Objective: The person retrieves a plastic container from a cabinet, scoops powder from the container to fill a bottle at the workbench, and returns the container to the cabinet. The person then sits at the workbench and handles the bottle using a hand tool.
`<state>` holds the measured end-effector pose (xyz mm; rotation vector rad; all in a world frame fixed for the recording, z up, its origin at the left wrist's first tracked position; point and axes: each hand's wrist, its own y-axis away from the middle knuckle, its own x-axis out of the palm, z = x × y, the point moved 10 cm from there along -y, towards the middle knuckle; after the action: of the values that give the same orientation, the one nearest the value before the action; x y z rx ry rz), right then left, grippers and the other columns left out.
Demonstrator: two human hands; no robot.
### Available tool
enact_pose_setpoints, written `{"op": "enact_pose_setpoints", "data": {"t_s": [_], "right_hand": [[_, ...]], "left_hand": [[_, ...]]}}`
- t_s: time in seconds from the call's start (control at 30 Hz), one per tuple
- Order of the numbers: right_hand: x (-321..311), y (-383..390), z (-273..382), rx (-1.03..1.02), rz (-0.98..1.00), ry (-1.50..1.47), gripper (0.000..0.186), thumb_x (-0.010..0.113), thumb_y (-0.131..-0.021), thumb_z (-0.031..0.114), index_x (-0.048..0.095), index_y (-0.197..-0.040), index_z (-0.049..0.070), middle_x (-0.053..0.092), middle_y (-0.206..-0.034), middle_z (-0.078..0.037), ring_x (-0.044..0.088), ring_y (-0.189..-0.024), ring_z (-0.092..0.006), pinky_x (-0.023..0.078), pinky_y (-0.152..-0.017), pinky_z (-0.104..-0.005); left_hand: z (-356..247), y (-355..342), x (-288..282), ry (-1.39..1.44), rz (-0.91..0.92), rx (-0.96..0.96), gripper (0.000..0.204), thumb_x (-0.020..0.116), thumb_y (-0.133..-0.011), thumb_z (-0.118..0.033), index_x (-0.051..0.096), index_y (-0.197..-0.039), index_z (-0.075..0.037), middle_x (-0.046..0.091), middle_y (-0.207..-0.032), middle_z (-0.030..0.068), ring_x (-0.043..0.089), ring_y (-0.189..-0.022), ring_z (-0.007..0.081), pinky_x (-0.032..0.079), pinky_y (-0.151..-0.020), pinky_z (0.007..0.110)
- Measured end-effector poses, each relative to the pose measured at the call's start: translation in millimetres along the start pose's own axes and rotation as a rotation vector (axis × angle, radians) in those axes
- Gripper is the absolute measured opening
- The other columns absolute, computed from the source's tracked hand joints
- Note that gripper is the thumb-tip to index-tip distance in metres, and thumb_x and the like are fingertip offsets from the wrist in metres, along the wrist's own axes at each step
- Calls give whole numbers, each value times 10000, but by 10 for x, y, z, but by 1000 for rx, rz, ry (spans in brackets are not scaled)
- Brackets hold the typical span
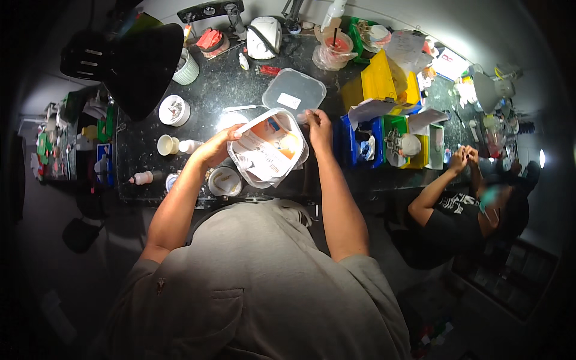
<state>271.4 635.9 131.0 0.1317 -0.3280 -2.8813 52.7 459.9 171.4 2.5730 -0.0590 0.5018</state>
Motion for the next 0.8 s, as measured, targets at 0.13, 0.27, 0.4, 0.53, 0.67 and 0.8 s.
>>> {"op": "enact_pose_setpoints", "data": {"t_s": [0.13,0.27,0.4,0.53,0.67,0.8], "right_hand": [[-27,-10,44,-31,71,222,567,679,-949,273,475,-1381,-33,657,-1128,-157,645,-977,-207,536,-818,-319],[75,657,1142,-350,157,298,737,733,-887,358,419,-1439,-16,548,-1357,-203,532,-1264,-278,426,-1039,-425],[628,1406,1557,-751,573,723,812,779,-801,408,444,-1435,27,535,-1386,-161,465,-1341,-291,191,-1201,-528],[866,1458,1432,-805,624,822,698,782,-771,309,523,-1369,59,572,-1341,-134,503,-1304,-263,180,-1208,-539],[947,1341,1354,-789,682,822,572,728,-755,155,589,-1307,96,643,-1237,-120,583,-1205,-253,297,-1167,-500],[984,1159,1430,-768,682,710,410,614,-781,50,680,-1183,103,698,-1128,-129,656,-1070,-290,484,-1004,-431]], "left_hand": [[-134,-29,108,5,-68,2,864,671,-798,-531,431,-1454,-22,502,-1380,196,470,-1280,324,351,-1079,494],[32,-158,-297,-22,-225,133,635,563,-902,-472,567,-1342,-14,595,-1269,147,498,-1223,249,323,-1084,389],[186,-208,-487,-83,-294,163,531,480,-959,-420,624,-1244,4,633,-1186,129,519,-1176,220,325,-1070,352],[163,-136,-363,-147,-325,148,484,476,-969,-389,645,-1177,15,641,-1160,118,539,-1137,211,354,-1043,344],[-160,138,-181,-306,-494,250,497,551,-968,-343,587,-1285,38,629,-1250,158,555,-1194,225,391,-1046,333],[-112,419,-292,-341,-654,294,538,565,-960,-364,565,-1321,35,585,-1333,158,501,-1279,242,328,-1110,350]]}}
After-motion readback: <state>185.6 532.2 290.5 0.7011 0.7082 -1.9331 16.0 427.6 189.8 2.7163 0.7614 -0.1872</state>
